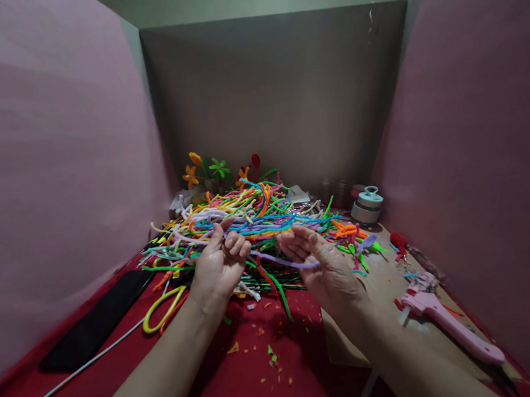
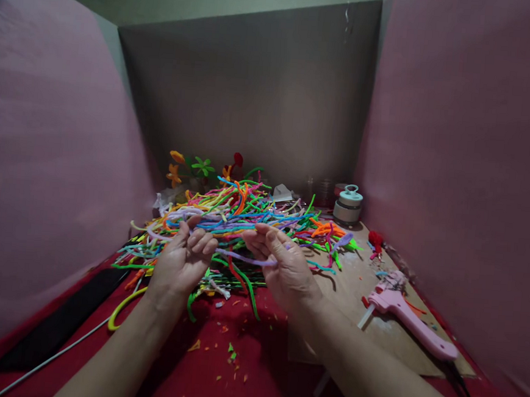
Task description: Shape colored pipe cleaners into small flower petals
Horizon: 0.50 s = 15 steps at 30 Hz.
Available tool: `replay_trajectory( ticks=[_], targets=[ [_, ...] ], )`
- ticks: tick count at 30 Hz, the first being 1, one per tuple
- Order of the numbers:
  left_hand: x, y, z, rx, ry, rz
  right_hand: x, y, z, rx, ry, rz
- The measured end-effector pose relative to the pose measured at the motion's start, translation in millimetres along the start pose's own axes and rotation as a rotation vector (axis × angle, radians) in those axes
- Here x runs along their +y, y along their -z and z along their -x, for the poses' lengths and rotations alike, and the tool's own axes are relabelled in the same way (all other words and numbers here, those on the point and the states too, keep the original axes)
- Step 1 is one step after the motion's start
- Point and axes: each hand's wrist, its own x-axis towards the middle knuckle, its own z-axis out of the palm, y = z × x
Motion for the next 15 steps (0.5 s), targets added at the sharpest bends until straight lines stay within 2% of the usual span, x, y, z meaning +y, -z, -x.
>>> replay_trajectory(
  ticks=[5,7,11,13,15],
  targets=[
    [-3,-3.8,6,-0.023,0.028,-0.164,2,3,5,0.007,-0.172,0.091],
    [-8,-8.6,13,-0.096,0.111,-0.305,3,4,7,-0.023,-0.242,0.111],
    [-20,-17.9,31,-0.226,0.381,-0.529,4,2,10,-0.068,-0.322,0.117],
    [-26,-20.9,37,-0.226,0.431,-0.618,3,0,11,-0.053,-0.334,0.148],
    [-31,-22.9,39,-0.218,0.406,-0.717,3,-2,11,-0.005,-0.336,0.195]
  ],
)
